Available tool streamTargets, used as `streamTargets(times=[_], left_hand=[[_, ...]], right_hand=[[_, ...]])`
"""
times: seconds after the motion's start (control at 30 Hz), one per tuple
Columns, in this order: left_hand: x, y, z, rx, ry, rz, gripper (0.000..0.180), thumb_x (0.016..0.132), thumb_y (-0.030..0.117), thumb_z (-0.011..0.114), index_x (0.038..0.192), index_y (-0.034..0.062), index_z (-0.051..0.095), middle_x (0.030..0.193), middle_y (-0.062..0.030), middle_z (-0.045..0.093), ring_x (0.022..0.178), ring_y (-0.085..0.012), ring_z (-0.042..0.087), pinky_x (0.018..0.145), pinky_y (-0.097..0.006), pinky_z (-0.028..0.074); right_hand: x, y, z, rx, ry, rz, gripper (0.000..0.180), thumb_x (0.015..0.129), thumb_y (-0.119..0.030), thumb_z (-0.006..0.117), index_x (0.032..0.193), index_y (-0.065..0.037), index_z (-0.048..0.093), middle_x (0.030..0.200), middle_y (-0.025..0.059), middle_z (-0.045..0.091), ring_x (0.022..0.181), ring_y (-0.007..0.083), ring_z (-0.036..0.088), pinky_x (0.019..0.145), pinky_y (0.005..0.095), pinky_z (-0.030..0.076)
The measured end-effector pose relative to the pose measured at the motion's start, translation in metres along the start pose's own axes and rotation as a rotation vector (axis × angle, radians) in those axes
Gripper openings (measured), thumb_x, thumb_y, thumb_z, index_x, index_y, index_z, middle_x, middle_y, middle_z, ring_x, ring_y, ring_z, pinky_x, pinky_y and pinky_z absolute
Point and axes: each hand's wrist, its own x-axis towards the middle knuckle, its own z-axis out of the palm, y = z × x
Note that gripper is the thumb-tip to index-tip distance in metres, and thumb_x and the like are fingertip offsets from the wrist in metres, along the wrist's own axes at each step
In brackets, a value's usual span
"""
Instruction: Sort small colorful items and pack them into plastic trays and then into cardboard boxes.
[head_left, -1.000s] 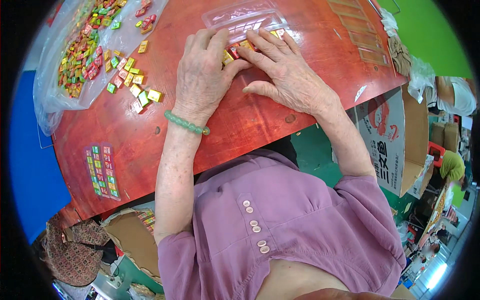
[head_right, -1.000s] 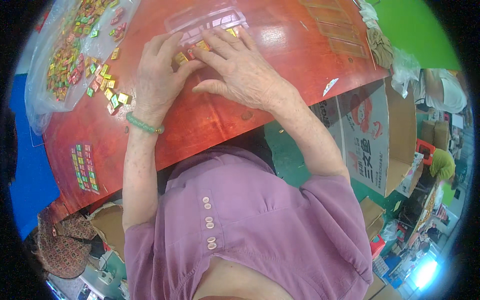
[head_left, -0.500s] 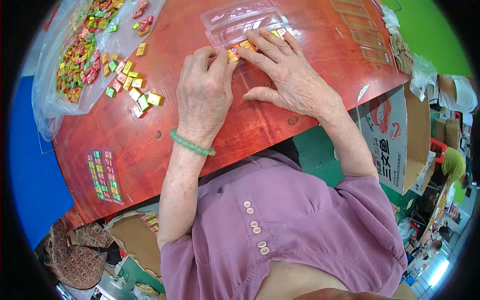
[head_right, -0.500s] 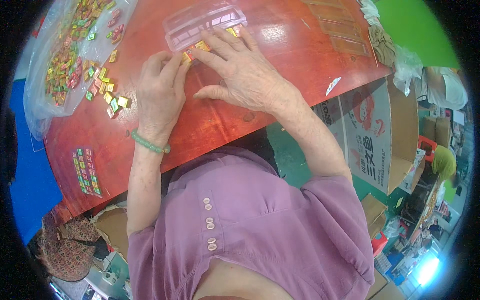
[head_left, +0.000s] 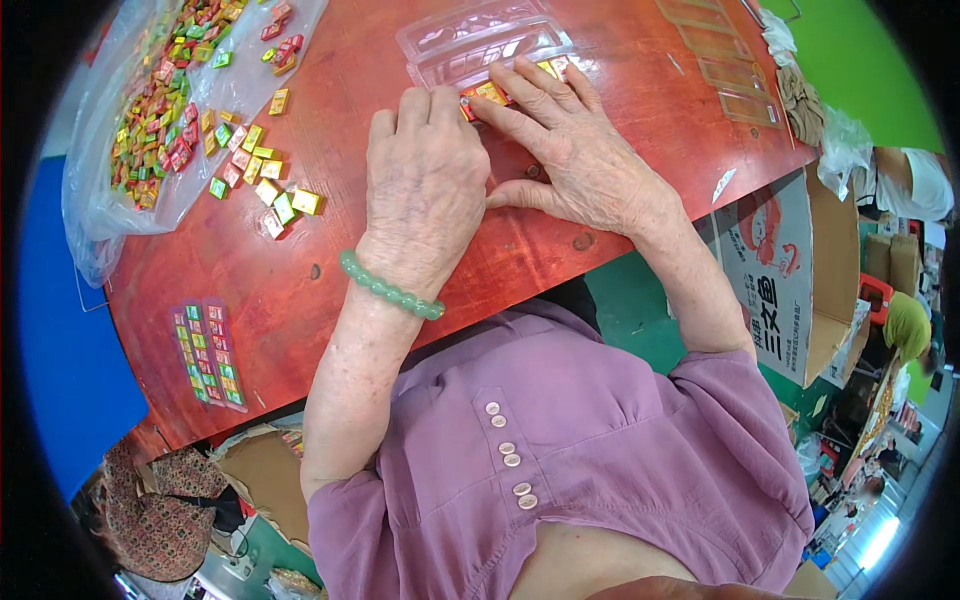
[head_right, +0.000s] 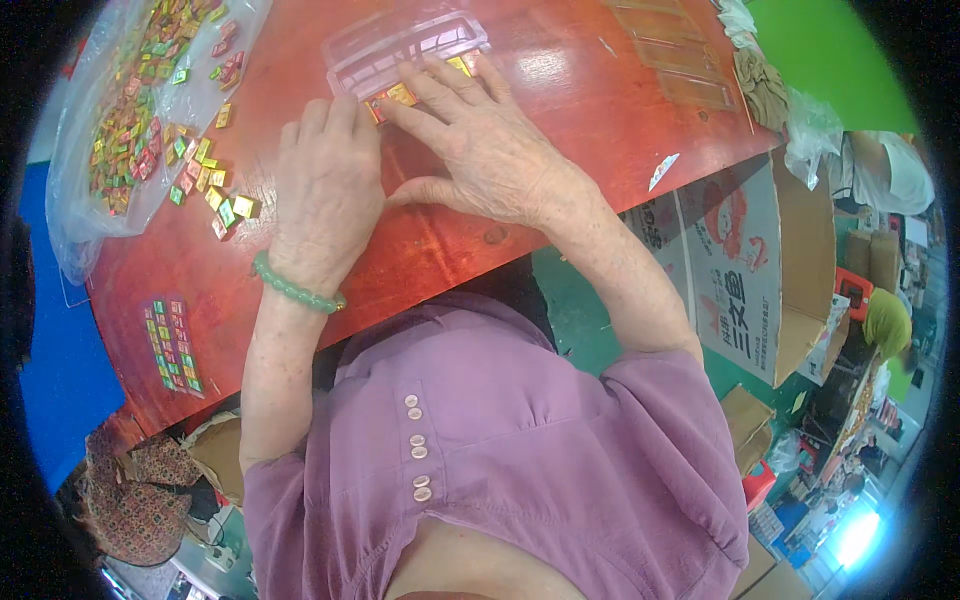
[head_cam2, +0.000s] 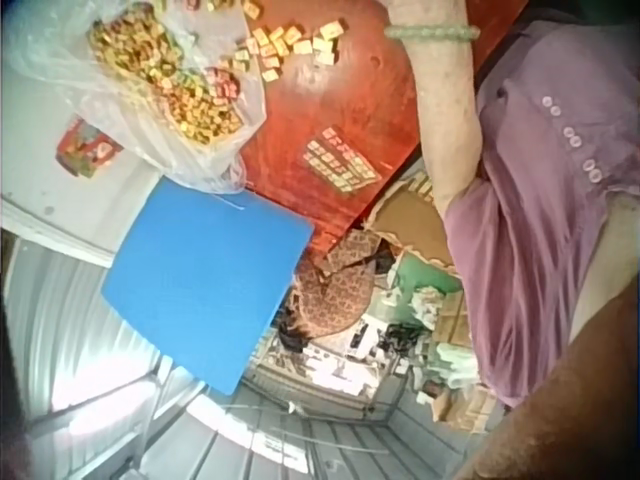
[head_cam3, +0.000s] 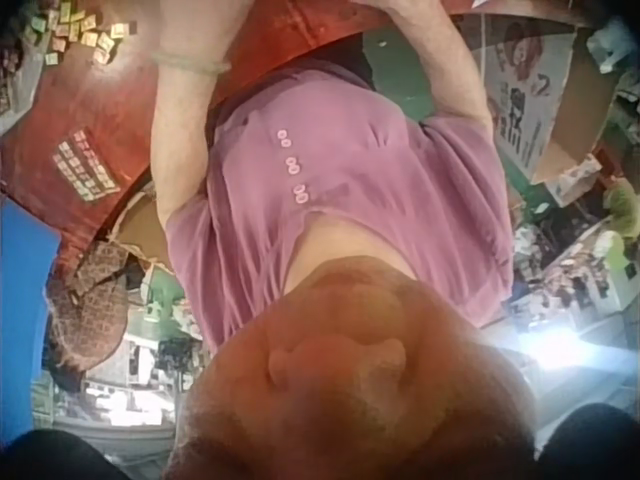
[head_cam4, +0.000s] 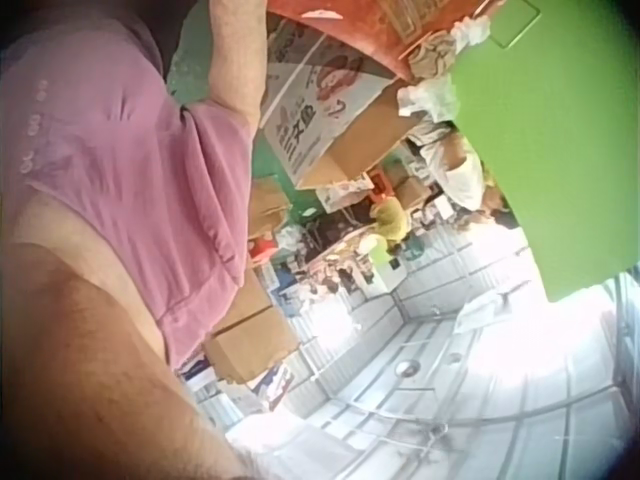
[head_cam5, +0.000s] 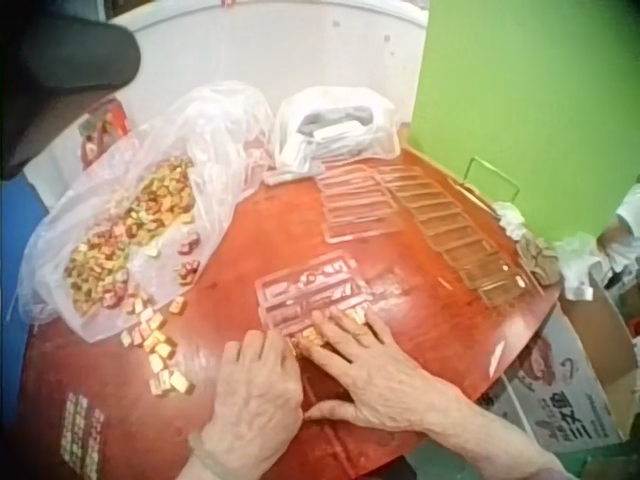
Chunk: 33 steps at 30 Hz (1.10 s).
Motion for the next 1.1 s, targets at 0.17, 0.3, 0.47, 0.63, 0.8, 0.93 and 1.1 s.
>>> streamTargets(times=[0.17,0.3,0.47,0.63,0.8,0.93,1.1], left_hand=[[-0.011,-0.001,0.011,-0.184,0.059,-0.084,0.029,0.077,0.016,0.073,0.097,-0.0044,0.069,0.104,-0.0127,0.059,0.098,-0.0282,0.058,0.082,-0.039,0.05],[-0.024,0.001,0.007,-0.24,0.097,-0.14,0.028,0.084,0.01,0.07,0.103,-0.0095,0.067,0.12,-0.0206,0.062,0.107,-0.0313,0.061,0.092,-0.04,0.053],[-0.067,-0.006,-0.017,-0.23,0.034,-0.181,0.028,0.084,0.011,0.069,0.104,-0.0091,0.068,0.121,-0.0235,0.064,0.106,-0.0323,0.063,0.093,-0.039,0.053],[-0.106,-0.007,-0.05,-0.507,0.042,-0.377,0.05,0.079,0.008,0.076,0.125,-0.0039,0.06,0.118,-0.0212,0.066,0.108,-0.0371,0.064,0.093,-0.045,0.054],[-0.149,-0.012,-0.052,-0.384,0.086,-0.482,0.057,0.079,0.006,0.075,0.133,-0.0015,0.056,0.122,-0.0183,0.064,0.112,-0.0355,0.061,0.093,-0.046,0.051],[-0.18,-0.014,-0.064,-0.227,0.08,-0.584,0.05,0.08,0.007,0.075,0.128,0.0003,0.062,0.123,-0.0157,0.062,0.112,-0.0354,0.059,0.092,-0.046,0.047],[-0.225,-0.026,-0.079,-0.156,0.066,-0.677,0.041,0.085,0.016,0.075,0.121,-0.001,0.064,0.123,-0.0165,0.061,0.114,-0.0354,0.057,0.094,-0.047,0.046]], right_hand=[[-0.004,-0.005,-0.001,-0.034,-0.011,0.001,0.09,0.085,-0.064,0.068,0.155,-0.014,0.043,0.164,0.0169,0.034,0.153,0.0358,0.029,0.124,0.0596,0.019],[-0.006,-0.017,-0.004,-0.003,-0.045,-0.016,0.092,0.084,-0.063,0.069,0.156,-0.012,0.041,0.165,0.0191,0.029,0.153,0.0375,0.026,0.123,0.0609,0.018],[-0.01,-0.056,-0.001,0.042,-0.141,-0.074,0.092,0.083,-0.059,0.071,0.156,-0.011,0.041,0.166,0.0194,0.027,0.154,0.0384,0.025,0.124,0.0602,0.016],[-0.012,-0.096,-0.004,0.003,-0.21,-0.135,0.098,0.081,-0.059,0.072,0.156,-0.006,0.038,0.165,0.0163,0.03,0.154,0.0362,0.025,0.125,0.0573,0.014],[0.007,-0.126,0.014,0.152,-0.225,-0.258,0.099,0.08,-0.063,0.069,0.154,-0.005,0.041,0.164,0.0155,0.033,0.154,0.0356,0.025,0.125,0.0572,0.014],[0.024,-0.145,0.018,0.225,-0.278,-0.393,0.095,0.081,-0.063,0.067,0.153,-0.005,0.043,0.163,0.0155,0.035,0.153,0.034,0.029,0.125,0.0574,0.016],[0.03,-0.154,0.018,0.249,-0.254,-0.415,0.083,0.087,-0.057,0.068,0.147,-0.002,0.049,0.156,0.0196,0.043,0.148,0.0363,0.036,0.123,0.0594,0.023]])
